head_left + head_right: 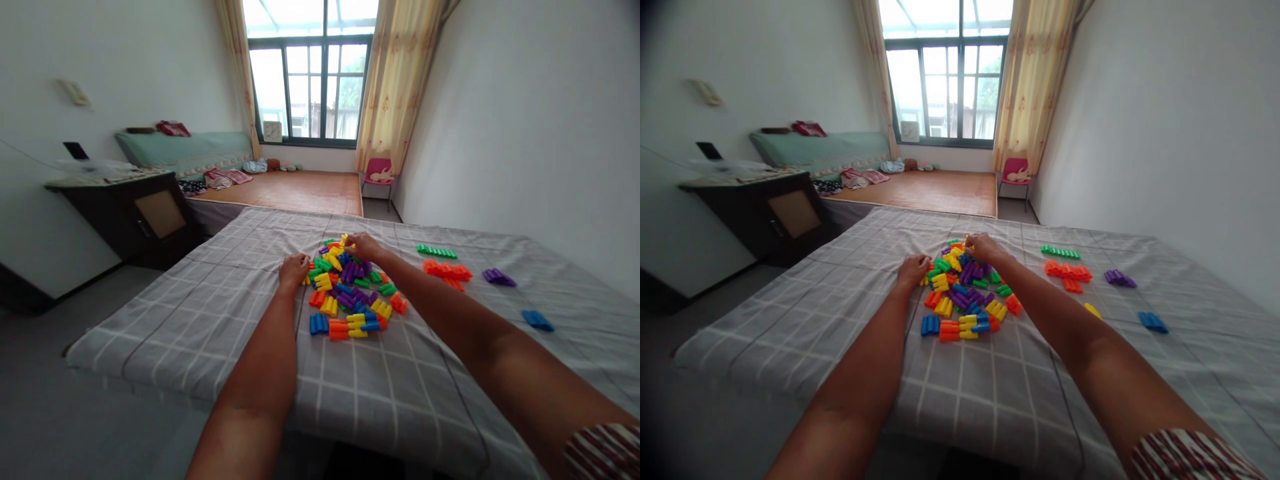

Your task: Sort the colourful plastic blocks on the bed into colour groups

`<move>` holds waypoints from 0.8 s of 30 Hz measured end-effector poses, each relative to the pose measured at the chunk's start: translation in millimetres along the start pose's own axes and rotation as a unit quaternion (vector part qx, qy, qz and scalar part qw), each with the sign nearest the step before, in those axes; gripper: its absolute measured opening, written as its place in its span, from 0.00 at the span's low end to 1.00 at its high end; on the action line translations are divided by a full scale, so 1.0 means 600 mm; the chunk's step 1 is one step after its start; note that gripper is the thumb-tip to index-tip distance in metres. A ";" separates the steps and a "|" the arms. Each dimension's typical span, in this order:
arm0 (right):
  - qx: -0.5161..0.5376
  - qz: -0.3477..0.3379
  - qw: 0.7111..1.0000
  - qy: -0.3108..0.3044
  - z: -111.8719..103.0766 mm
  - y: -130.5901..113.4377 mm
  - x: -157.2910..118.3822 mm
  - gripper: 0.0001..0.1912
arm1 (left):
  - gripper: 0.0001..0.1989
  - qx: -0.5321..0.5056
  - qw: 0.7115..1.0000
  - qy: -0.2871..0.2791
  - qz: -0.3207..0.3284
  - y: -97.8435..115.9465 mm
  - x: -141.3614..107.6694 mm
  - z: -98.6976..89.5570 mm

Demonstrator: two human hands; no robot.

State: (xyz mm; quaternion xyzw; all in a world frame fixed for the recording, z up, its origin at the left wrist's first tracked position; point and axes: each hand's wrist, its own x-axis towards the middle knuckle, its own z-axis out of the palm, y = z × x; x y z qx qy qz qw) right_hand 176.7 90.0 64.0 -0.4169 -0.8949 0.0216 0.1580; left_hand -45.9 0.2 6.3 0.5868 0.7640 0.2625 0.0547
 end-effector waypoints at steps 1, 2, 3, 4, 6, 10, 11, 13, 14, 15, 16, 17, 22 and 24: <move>0.013 -0.024 1.000 0.010 -0.004 -0.016 -0.006 0.09 | 0.17 -0.003 1.000 0.001 -0.002 0.000 0.001 0.000; 0.027 -0.054 0.998 0.016 -0.006 -0.034 -0.012 0.10 | 0.17 -0.005 1.000 0.001 -0.003 0.000 0.001 0.000; 0.034 -0.081 0.996 0.013 -0.006 -0.053 -0.018 0.11 | 0.17 -0.006 1.000 0.002 -0.003 0.000 0.001 -0.001; 0.030 -0.104 0.994 0.002 -0.005 -0.072 -0.023 0.12 | 0.17 -0.005 1.000 0.002 -0.004 0.001 0.001 -0.001; -0.004 -0.125 0.992 -0.023 0.000 -0.105 -0.034 0.15 | 0.17 -0.002 1.000 0.000 -0.004 0.001 0.000 -0.002; -0.043 -0.108 0.992 -0.039 0.009 -0.132 -0.055 0.17 | 0.17 -0.002 1.000 -0.001 0.002 0.001 -0.003 -0.005; -0.033 -0.105 0.993 -0.038 0.009 -0.133 -0.060 0.17 | 0.17 -0.002 1.000 -0.001 0.004 0.002 -0.003 -0.006; 0.005 -0.109 0.994 -0.026 0.007 -0.128 -0.072 0.16 | 0.17 -0.001 1.000 -0.001 0.005 0.002 -0.003 -0.007; 0.032 -0.113 0.993 -0.013 0.004 -0.123 -0.077 0.15 | 0.17 0.000 1.000 -0.001 0.006 0.002 -0.002 -0.007; 0.060 -0.112 0.992 0.002 0.000 -0.115 -0.083 0.14 | 0.17 0.001 1.000 -0.002 0.008 0.002 -0.002 -0.008; 0.088 -0.105 0.990 0.016 -0.005 -0.103 -0.088 0.14 | 0.17 0.004 1.000 -0.002 0.009 0.001 -0.001 -0.008; 0.112 -0.093 0.989 0.028 -0.010 -0.086 -0.092 0.14 | 0.17 0.007 1.000 -0.003 0.011 0.001 -0.001 -0.009; 0.236 0.059 0.966 0.092 -0.050 0.090 -0.112 0.11 | 0.18 0.023 1.000 -0.006 0.019 -0.002 0.003 -0.008; 0.260 0.158 0.945 0.120 -0.069 0.190 -0.126 0.12 | 0.18 0.027 0.999 -0.004 0.022 -0.003 0.004 -0.008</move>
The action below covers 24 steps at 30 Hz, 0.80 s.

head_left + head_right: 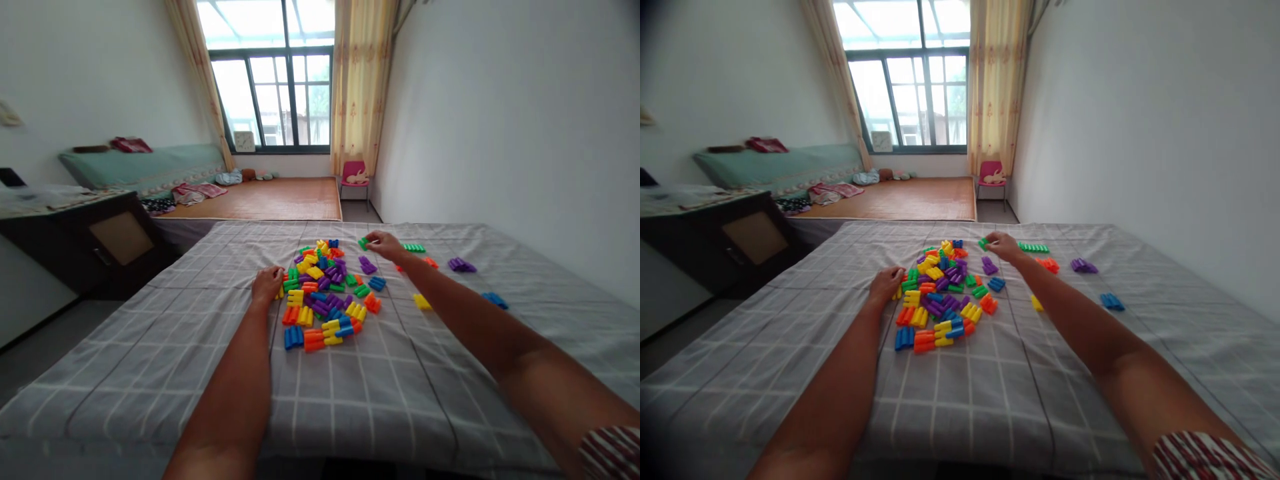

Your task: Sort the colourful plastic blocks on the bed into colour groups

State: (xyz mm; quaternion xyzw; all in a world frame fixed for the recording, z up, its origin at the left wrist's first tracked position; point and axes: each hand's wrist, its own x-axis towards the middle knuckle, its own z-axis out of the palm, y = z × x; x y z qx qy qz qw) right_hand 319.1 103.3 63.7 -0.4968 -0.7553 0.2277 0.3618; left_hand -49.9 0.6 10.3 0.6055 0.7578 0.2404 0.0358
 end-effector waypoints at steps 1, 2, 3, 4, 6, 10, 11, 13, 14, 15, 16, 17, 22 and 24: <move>-0.008 0.037 0.999 0.021 -0.033 0.038 0.010 0.13 | 0.18 0.002 1.000 0.000 0.000 0.000 0.001 0.000; -0.026 0.071 0.996 0.049 -0.064 0.074 0.018 0.14 | 0.18 0.003 1.000 0.000 0.000 0.000 0.001 0.000; -0.053 0.105 0.990 0.077 -0.091 0.108 0.025 0.14 | 0.18 0.003 1.000 0.000 -0.001 0.000 0.001 0.000; -0.086 0.132 0.983 0.097 -0.114 0.137 0.030 0.14 | 0.17 0.002 1.000 0.001 -0.002 0.000 0.002 -0.001; -0.153 0.179 0.966 0.104 -0.144 0.179 0.037 0.14 | 0.17 -0.001 1.000 0.001 -0.004 0.000 0.002 -0.002; -0.221 0.223 0.949 0.040 -0.144 0.207 0.053 0.12 | 0.16 -0.007 1.000 -0.001 -0.003 -0.001 0.003 -0.004; -0.223 0.227 0.948 0.025 -0.137 0.208 0.057 0.11 | 0.16 -0.009 1.000 -0.002 -0.001 -0.001 0.003 -0.004; -0.226 0.227 0.947 0.006 -0.123 0.209 0.064 0.10 | 0.16 -0.010 1.000 -0.003 0.002 -0.003 0.003 -0.003; -0.229 0.226 0.947 0.003 -0.118 0.210 0.067 0.10 | 0.16 -0.010 1.000 -0.002 0.003 -0.003 0.003 -0.003; -0.233 0.226 0.946 0.006 -0.114 0.212 0.069 0.10 | 0.16 -0.010 1.000 -0.001 0.003 -0.004 0.002 -0.002; -0.237 0.226 0.945 0.007 -0.112 0.214 0.070 0.10 | 0.16 -0.009 1.000 0.001 0.001 -0.004 0.002 -0.002; -0.244 0.226 0.943 0.009 -0.111 0.214 0.071 0.11 | 0.16 -0.008 1.000 0.004 -0.001 -0.004 0.001 -0.001; -0.314 0.147 0.937 0.046 -0.080 0.164 0.073 0.13 | 0.16 -0.010 1.000 0.008 -0.008 0.000 -0.001 0.000; -0.306 0.059 0.950 0.016 -0.038 0.113 0.069 0.13 | 0.17 -0.009 1.000 0.007 -0.011 0.001 -0.001 0.000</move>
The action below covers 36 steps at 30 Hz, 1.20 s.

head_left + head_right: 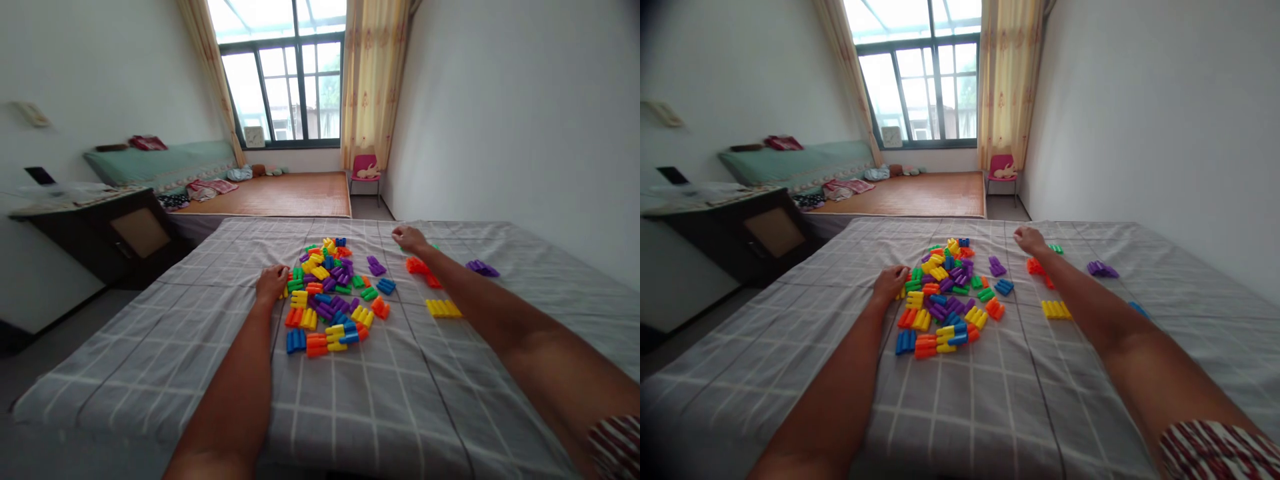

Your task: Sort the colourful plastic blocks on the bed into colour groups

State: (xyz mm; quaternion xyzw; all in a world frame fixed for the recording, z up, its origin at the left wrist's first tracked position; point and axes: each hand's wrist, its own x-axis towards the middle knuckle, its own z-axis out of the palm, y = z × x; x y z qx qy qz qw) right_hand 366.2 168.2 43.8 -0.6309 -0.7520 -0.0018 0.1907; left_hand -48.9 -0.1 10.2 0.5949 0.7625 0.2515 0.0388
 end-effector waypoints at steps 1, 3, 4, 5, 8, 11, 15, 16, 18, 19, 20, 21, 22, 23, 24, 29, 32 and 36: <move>0.019 -0.062 0.998 -0.014 0.005 -0.039 -0.008 0.12 | 0.17 0.000 1.000 -0.001 -0.001 0.000 0.000 0.000; 0.061 -0.176 0.982 -0.031 0.021 -0.121 -0.027 0.13 | 0.17 0.000 1.000 -0.004 -0.001 0.000 0.000 0.000; 0.077 -0.230 0.970 -0.031 0.030 -0.160 -0.036 0.13 | 0.17 0.000 1.000 -0.006 0.000 0.000 -0.001 0.000; 0.089 -0.272 0.958 -0.037 0.039 -0.196 -0.044 0.14 | 0.18 -0.002 1.000 -0.007 0.001 0.000 -0.001 0.000; 0.097 -0.316 0.943 -0.044 0.061 -0.276 -0.053 0.17 | 0.17 -0.007 1.000 -0.005 -0.002 0.000 -0.002 0.001; 0.095 -0.278 0.955 -0.049 0.071 -0.318 -0.041 0.19 | 0.17 -0.008 1.000 -0.001 -0.011 0.001 -0.004 0.003; 0.116 -0.215 0.962 -0.122 0.077 -0.335 -0.022 0.15 | 0.17 -0.012 1.000 0.004 -0.012 0.004 -0.007 0.004; 0.130 -0.203 0.960 -0.144 0.077 -0.334 -0.020 0.15 | 0.17 -0.013 1.000 0.006 -0.011 0.004 -0.008 0.004; 0.174 -0.175 0.954 -0.171 0.074 -0.325 -0.018 0.16 | 0.17 -0.013 1.000 0.006 -0.010 0.005 -0.009 0.004; 0.204 -0.157 0.950 -0.177 0.071 -0.317 -0.018 0.16 | 0.17 -0.013 1.000 0.005 -0.011 0.005 -0.009 0.004; 0.240 -0.139 0.944 -0.181 0.066 -0.307 -0.018 0.17 | 0.17 -0.014 1.000 0.004 -0.012 0.005 -0.009 0.004; 0.277 -0.123 0.935 -0.184 0.060 -0.296 -0.020 0.17 | 0.17 -0.014 1.000 0.004 -0.012 0.005 -0.008 0.004; 0.315 -0.112 0.923 -0.188 0.054 -0.283 -0.022 0.18 | 0.17 -0.014 1.000 0.004 -0.012 0.005 -0.008 0.004; 0.350 -0.104 0.911 -0.193 0.046 -0.269 -0.024 0.19 | 0.17 -0.013 1.000 0.004 -0.012 0.005 -0.007 0.004; 0.377 -0.099 0.900 -0.196 0.039 -0.253 -0.026 0.19 | 0.17 -0.011 1.000 0.004 -0.011 0.004 -0.007 0.004; 0.422 -0.066 0.891 -0.155 -0.002 -0.146 -0.029 0.17 | 0.18 0.005 1.000 -0.004 0.002 0.004 -0.006 -0.001; 0.410 -0.007 0.907 -0.096 -0.031 -0.046 -0.022 0.17 | 0.18 0.011 1.000 -0.010 0.003 0.004 -0.003 -0.004; 0.301 0.126 0.945 0.005 -0.057 0.098 -0.019 0.14 | 0.16 0.008 1.000 -0.010 0.001 0.003 0.001 -0.006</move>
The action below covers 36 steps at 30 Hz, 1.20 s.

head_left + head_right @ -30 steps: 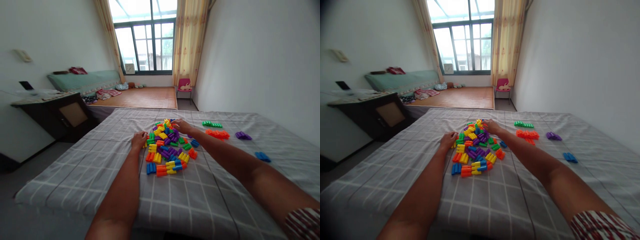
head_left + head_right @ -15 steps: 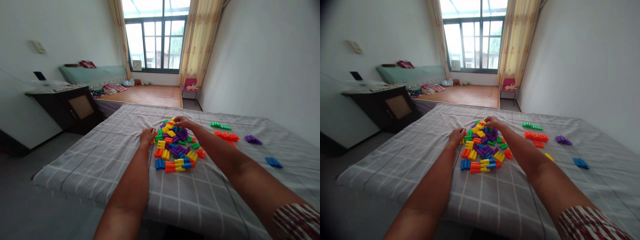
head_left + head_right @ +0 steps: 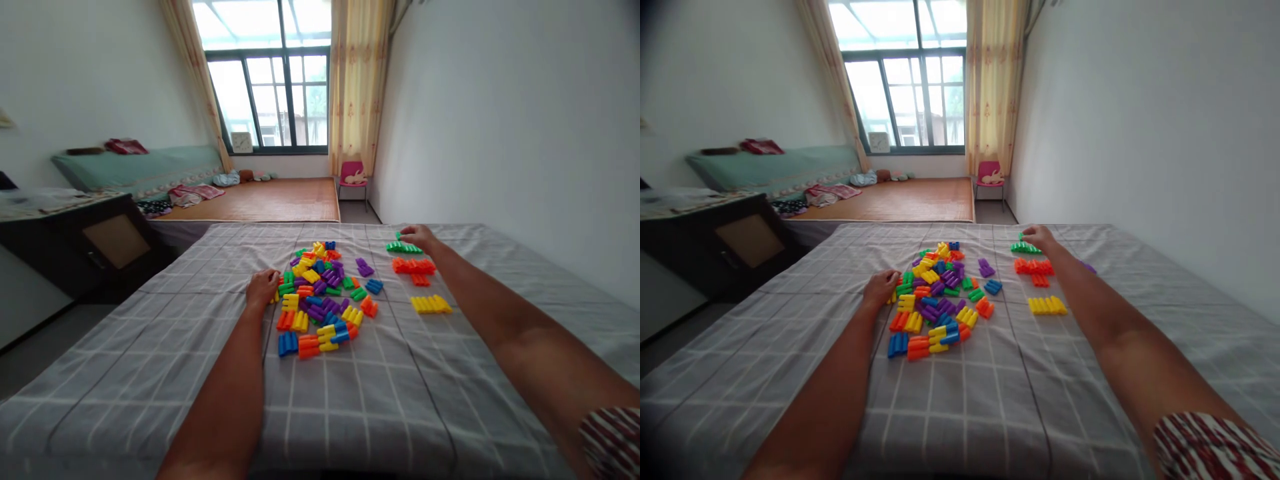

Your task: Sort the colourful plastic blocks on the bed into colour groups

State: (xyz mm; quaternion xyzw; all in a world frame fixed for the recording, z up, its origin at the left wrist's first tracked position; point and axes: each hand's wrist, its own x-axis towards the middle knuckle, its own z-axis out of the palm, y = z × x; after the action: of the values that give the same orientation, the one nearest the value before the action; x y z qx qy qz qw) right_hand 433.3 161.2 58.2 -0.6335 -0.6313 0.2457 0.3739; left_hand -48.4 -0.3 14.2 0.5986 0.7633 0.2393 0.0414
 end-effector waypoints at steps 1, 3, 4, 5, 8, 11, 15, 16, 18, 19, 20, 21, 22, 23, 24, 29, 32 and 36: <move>-0.034 0.014 0.999 0.025 -0.018 0.023 0.006 0.13 | 0.16 0.000 1.000 0.001 0.002 -0.001 0.001 0.000; -0.092 0.031 0.994 0.050 -0.038 0.062 0.015 0.12 | 0.16 0.003 1.000 0.002 0.006 -0.002 0.003 0.000; -0.109 0.035 0.992 0.051 -0.041 0.076 0.019 0.11 | 0.16 0.004 1.000 0.002 0.008 -0.002 0.003 0.000; -0.119 0.037 0.991 0.048 -0.039 0.087 0.021 0.11 | 0.16 0.005 1.000 0.002 0.009 -0.003 0.003 0.000; -0.128 0.027 0.991 0.037 -0.020 0.101 0.029 0.12 | 0.17 0.007 1.000 0.001 0.010 -0.003 0.003 -0.001; -0.127 0.012 0.991 0.028 -0.001 0.102 0.036 0.12 | 0.16 0.008 1.000 0.000 0.005 -0.002 0.001 -0.001; -0.153 0.011 0.988 -0.006 -0.001 0.103 0.039 0.11 | 0.16 0.006 1.000 0.004 0.001 -0.001 0.001 0.000; -0.173 0.009 0.985 0.001 -0.003 0.099 0.037 0.11 | 0.16 0.004 1.000 0.004 0.002 -0.001 0.001 0.000; -0.217 0.000 0.975 0.038 -0.001 0.080 0.032 0.10 | 0.16 0.000 1.000 0.004 0.001 -0.001 0.000 0.001; -0.236 -0.011 0.970 0.055 0.006 0.062 0.028 0.10 | 0.17 -0.001 1.000 0.002 -0.001 -0.001 0.000 0.002; -0.249 -0.028 0.966 0.062 0.018 0.039 0.022 0.10 | 0.17 -0.002 1.000 0.001 -0.003 -0.001 0.000 0.003; -0.257 -0.056 0.963 0.057 0.035 0.011 0.014 0.11 | 0.17 -0.003 1.000 0.001 -0.005 -0.001 -0.001 0.003; -0.262 -0.094 0.960 0.042 0.059 -0.021 0.005 0.11 | 0.17 -0.003 1.000 0.002 -0.007 -0.001 -0.001 0.004; -0.260 -0.141 0.955 0.018 0.087 -0.055 -0.007 0.12 | 0.17 -0.004 1.000 0.004 -0.008 0.000 -0.002 0.005; -0.251 -0.191 0.949 -0.012 0.119 -0.091 -0.020 0.12 | 0.17 -0.006 1.000 0.006 -0.008 0.000 -0.003 0.005; -0.212 -0.386 0.888 -0.131 0.286 -0.240 -0.083 0.14 | 0.17 -0.013 1.000 0.013 -0.005 0.001 -0.009 0.008; -0.227 -0.377 0.884 -0.160 0.359 -0.284 -0.091 0.17 | 0.17 -0.012 1.000 0.018 -0.008 0.001 -0.012 0.010; -0.262 -0.309 0.893 -0.198 0.421 -0.308 -0.072 0.20 | 0.17 -0.010 1.000 0.023 -0.011 0.002 -0.013 0.012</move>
State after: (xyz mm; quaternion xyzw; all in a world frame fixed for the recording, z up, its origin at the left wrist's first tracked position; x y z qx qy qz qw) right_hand 118.0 146.0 44.5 -0.4201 -0.8974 0.0641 0.1186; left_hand -42.8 -5.2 6.5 0.5842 0.7680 0.2603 0.0328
